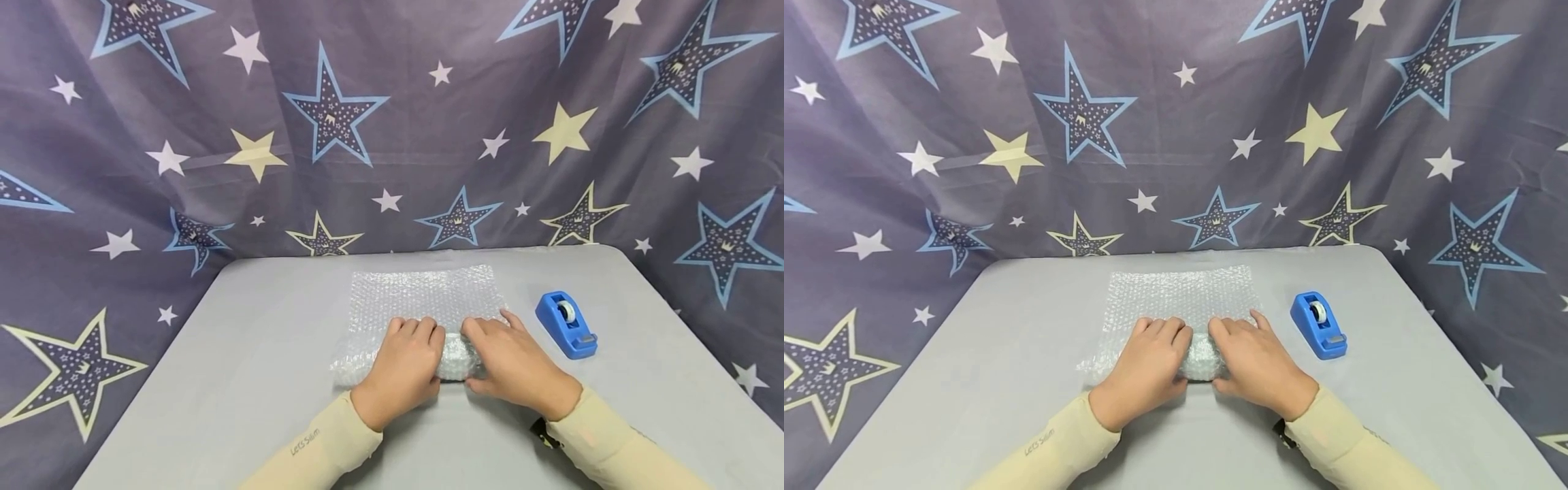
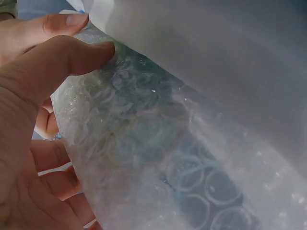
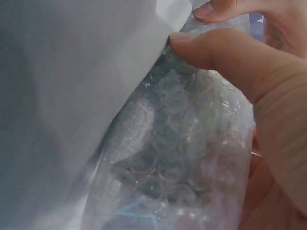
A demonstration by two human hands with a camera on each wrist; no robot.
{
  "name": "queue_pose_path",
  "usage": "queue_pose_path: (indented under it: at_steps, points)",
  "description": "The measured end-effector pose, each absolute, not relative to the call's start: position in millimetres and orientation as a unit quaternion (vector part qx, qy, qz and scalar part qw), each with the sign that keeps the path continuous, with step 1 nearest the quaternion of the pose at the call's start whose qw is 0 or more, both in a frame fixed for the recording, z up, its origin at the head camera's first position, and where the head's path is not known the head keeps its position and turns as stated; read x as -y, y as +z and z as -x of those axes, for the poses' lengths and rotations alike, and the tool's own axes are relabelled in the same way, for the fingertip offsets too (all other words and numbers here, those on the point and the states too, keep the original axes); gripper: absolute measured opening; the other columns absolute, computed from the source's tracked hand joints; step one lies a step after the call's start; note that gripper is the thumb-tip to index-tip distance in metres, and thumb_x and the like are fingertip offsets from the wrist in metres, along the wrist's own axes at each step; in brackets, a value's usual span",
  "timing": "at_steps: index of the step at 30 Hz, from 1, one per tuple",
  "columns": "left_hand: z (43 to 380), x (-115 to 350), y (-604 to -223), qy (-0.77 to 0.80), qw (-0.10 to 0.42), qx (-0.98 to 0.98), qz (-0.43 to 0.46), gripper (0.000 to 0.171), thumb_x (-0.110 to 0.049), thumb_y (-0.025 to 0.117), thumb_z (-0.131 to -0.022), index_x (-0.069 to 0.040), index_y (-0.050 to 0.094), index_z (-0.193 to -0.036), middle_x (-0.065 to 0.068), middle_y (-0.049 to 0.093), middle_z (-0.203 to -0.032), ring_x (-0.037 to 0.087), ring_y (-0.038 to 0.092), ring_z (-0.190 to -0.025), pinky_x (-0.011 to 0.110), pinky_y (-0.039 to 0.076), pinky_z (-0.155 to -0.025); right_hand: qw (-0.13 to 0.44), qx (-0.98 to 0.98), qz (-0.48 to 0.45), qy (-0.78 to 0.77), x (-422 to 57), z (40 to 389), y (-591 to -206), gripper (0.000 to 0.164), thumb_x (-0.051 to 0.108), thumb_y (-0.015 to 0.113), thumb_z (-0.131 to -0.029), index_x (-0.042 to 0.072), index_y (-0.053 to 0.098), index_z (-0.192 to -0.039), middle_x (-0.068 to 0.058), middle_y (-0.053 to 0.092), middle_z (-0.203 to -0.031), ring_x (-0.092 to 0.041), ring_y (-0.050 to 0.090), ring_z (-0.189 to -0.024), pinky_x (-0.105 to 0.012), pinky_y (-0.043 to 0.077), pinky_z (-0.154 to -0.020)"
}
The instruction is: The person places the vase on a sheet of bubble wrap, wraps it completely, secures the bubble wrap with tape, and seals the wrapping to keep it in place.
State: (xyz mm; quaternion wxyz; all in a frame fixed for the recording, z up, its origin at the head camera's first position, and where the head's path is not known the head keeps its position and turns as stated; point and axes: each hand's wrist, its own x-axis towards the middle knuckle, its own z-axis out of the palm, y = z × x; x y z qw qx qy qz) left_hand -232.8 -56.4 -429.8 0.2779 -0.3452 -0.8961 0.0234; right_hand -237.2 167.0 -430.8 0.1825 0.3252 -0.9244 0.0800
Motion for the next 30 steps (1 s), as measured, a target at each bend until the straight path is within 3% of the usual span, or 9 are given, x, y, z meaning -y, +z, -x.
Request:
queue_pose_path:
  at_steps: [8,13,20,30]
  points:
    - [236.6,56.6,-429.9,0.009,0.277,0.899,0.339,0.06,-0.031,0.085,-0.059,-0.009,0.067,-0.113,0.002,0.066,-0.103,0.021,0.064,-0.084,0.038,0.041,-0.079,0.217,0.921,-0.322,0.039,-164.7,235.7,-427.0,0.082,0.054,0.093,-0.059,0.011,0.061,-0.121,-0.008,0.063,-0.125,-0.032,0.057,-0.118,-0.065,0.034,-0.112]
    - [237.7,55.4,-429.0,-0.002,0.27,0.902,0.336,0.06,-0.03,0.084,-0.059,-0.011,0.064,-0.112,0.0,0.065,-0.097,0.021,0.064,-0.083,0.038,0.041,-0.078,0.232,0.917,-0.323,0.035,-164.2,234.8,-425.8,0.079,0.053,0.092,-0.059,0.011,0.063,-0.12,-0.007,0.058,-0.119,-0.032,0.052,-0.108,-0.054,0.041,-0.099]
    - [238.4,55.6,-429.2,-0.01,0.27,0.901,0.339,0.054,-0.028,0.083,-0.058,-0.013,0.063,-0.106,-0.001,0.065,-0.095,0.021,0.064,-0.081,0.039,0.042,-0.077,0.236,0.916,-0.323,0.022,-162.9,233.9,-427.0,0.08,0.052,0.092,-0.06,0.009,0.063,-0.121,-0.006,0.057,-0.114,-0.029,0.05,-0.1,-0.047,0.04,-0.086]
    - [239.1,57.5,-432.4,-0.003,0.281,0.896,0.342,0.06,-0.034,0.083,-0.061,-0.011,0.065,-0.113,0.0,0.066,-0.101,0.021,0.065,-0.085,0.038,0.041,-0.079,0.234,0.917,-0.322,0.019,-161.7,234.1,-429.0,0.083,0.049,0.094,-0.058,0.008,0.063,-0.122,-0.005,0.059,-0.11,-0.027,0.052,-0.097,-0.046,0.041,-0.085]
